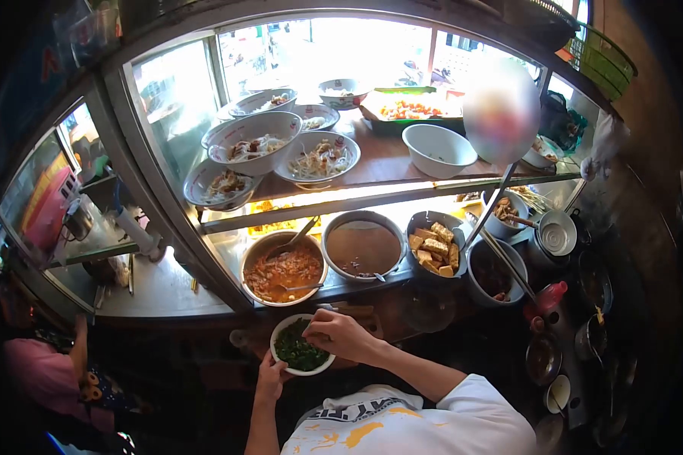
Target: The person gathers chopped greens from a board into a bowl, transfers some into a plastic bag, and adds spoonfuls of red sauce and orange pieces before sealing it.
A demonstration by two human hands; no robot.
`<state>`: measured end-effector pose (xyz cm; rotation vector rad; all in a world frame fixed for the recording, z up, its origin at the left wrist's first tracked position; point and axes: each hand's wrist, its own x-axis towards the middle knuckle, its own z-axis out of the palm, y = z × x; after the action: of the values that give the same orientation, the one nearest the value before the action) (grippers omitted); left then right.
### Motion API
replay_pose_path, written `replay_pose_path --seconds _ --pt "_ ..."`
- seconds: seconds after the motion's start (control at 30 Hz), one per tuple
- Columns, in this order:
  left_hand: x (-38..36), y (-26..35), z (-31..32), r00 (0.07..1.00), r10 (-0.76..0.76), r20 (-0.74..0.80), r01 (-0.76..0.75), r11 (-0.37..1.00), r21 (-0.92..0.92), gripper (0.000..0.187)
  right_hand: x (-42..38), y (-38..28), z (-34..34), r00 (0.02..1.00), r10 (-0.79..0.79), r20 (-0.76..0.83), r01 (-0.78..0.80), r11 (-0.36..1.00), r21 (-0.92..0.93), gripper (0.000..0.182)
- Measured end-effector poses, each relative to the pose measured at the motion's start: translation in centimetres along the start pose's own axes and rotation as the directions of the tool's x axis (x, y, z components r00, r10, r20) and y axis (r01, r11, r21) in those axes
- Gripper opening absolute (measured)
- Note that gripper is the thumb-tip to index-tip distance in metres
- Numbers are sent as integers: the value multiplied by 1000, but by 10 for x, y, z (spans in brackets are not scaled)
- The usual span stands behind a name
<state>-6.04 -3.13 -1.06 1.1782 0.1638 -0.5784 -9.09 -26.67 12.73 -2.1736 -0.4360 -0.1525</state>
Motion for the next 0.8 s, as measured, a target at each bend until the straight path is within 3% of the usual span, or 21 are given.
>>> replay_pose_path --seconds 0.1,0.2,0.23,0.37,0.43,0.5,0.57,0.6,0.63,0.73,0.8 --pt "1 -1 -6 1000 5 26 -6 999 39 53 -2 10 20 999 -13 -52 12 1000 -29 21" --pt "-18 19 -1 999 -37 23 34 993 113 54 -14 14 30 977 -138 -164 118 985 -127 21" --pt "-26 29 3 999 -49 13 47 989 138 54 -17 8 20 984 -51 -172 39 997 -74 20" --pt "-41 30 -29 964 211 -160 -129 902 412 43 -62 -20 -21 937 270 -221 -259 963 75 17" --pt "-45 46 -29 914 368 -168 -230 814 533 35 -103 -13 -27 904 335 -265 -250 918 308 19" --pt "-47 66 -21 905 399 -147 -268 804 530 32 -149 -13 -36 819 573 -16 -423 622 659 24" --pt "-47 82 -10 884 452 -116 -347 803 485 28 -191 -8 -24 725 689 -3 -424 450 786 31" --pt "-45 86 -2 849 524 -65 -427 754 499 28 -215 2 -9 612 788 -67 -724 591 356 30" --pt "-43 89 8 804 594 -15 -506 699 505 28 -231 13 -1 513 835 -198 -857 489 -161 29" --pt "-39 97 34 684 717 137 -662 530 530 25 -243 -11 -4 350 841 -413 -870 455 188 26" --pt "-44 102 50 637 733 239 -714 445 540 20 -248 -16 -10 365 766 -528 -894 448 32 25"
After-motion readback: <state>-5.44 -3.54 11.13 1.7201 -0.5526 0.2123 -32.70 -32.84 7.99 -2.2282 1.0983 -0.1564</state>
